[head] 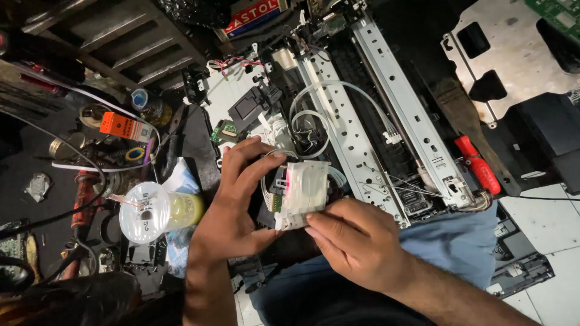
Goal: The person works on a disassembled printer, handling a small black component and connecting wires to a circuit board. They repeatedly adjust the component and wires, then use a screwdriver to tighten screws on the assembly.
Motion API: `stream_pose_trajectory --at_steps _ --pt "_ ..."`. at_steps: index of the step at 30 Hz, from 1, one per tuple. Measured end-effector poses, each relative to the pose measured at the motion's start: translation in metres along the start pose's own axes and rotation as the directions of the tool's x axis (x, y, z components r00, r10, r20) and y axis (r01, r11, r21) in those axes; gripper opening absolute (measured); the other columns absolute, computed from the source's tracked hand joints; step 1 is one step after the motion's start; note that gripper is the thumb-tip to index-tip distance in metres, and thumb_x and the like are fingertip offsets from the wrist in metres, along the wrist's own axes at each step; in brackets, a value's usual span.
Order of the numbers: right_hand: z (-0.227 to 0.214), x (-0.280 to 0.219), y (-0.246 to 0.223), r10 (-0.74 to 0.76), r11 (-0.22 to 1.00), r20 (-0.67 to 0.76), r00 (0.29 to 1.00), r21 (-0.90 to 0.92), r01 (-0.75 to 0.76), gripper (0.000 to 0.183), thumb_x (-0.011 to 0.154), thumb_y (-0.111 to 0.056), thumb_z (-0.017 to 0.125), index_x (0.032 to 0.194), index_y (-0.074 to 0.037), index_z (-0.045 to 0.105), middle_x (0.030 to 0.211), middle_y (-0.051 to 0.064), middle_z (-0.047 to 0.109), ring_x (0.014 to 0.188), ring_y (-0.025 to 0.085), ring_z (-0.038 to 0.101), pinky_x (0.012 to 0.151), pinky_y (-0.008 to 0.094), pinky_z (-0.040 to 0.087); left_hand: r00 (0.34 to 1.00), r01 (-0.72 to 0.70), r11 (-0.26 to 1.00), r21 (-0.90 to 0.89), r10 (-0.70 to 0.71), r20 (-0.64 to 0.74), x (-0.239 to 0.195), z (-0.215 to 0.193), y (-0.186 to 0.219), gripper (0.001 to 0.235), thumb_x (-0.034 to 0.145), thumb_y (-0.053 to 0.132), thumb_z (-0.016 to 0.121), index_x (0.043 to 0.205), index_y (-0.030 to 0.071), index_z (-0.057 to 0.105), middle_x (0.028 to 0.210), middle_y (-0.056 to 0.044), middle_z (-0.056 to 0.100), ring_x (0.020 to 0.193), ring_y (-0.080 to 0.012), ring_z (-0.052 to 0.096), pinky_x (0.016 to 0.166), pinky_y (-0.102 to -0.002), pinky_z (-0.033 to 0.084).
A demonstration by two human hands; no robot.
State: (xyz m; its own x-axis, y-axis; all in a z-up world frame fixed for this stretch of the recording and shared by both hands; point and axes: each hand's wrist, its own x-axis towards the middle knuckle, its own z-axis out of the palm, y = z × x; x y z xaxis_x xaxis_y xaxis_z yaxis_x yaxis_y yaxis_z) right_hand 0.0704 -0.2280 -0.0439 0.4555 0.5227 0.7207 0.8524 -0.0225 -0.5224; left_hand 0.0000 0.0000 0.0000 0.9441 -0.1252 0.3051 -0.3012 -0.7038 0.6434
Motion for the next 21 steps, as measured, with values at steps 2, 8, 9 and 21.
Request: stream_pose_trajectory --at_steps 2,8,9,21 --pt "-0.002 0.005 -0.004 -0.01 0.999 0.011 1.0 -0.031 0.011 0.026 0.088 -0.013 0.086 0.109 -0.005 0.072 0.092 0.009 0.063 0.072 0.02 0.064 0.062 0.033 0.056 1.0 0.004 1.0 0.008 -0.004 0.002 -0.002 0.002 -0.001 0.077 0.091 0.058 0.056 0.153 0.016 0.04 0.147 -0.017 0.04 0.151 -0.0387 0.031 0.123 -0.062 0.029" --pt "-0.003 0.013 -0.007 -0.04 0.991 0.013 0.999 -0.128 0.042 0.024 0.087 -0.015 0.089 0.098 -0.004 0.071 0.09 0.008 0.063 0.071 0.021 0.065 0.062 0.035 0.057 1.0 0.013 1.0 0.027 -0.013 -0.003 0.001 0.001 0.002 0.078 0.09 0.059 0.056 0.153 0.015 0.04 0.147 -0.017 0.041 0.151 -0.0378 0.033 0.124 -0.062 0.027" --pt "-0.003 0.014 -0.007 -0.044 0.99 0.013 0.999 -0.135 0.045 0.022 0.088 -0.015 0.087 0.098 -0.004 0.071 0.09 0.008 0.064 0.071 0.021 0.066 0.063 0.036 0.057 1.0 0.018 1.0 0.017 -0.018 -0.007 0.001 0.001 0.003 0.078 0.092 0.063 0.053 0.152 0.015 0.041 0.147 -0.017 0.041 0.151 -0.0371 0.033 0.124 -0.062 0.027" --pt "-0.006 0.019 -0.01 -0.071 0.989 -0.019 0.997 -0.133 0.068 0.016 0.09 -0.011 0.08 0.098 0.0 0.072 0.089 0.011 0.065 0.072 0.023 0.066 0.064 0.036 0.059 1.0 0.017 1.0 -0.002 -0.017 -0.002 0.0 0.001 0.0 0.079 0.089 0.058 0.056 0.153 0.014 0.04 0.148 -0.018 0.04 0.151 -0.0385 0.032 0.124 -0.063 0.025"
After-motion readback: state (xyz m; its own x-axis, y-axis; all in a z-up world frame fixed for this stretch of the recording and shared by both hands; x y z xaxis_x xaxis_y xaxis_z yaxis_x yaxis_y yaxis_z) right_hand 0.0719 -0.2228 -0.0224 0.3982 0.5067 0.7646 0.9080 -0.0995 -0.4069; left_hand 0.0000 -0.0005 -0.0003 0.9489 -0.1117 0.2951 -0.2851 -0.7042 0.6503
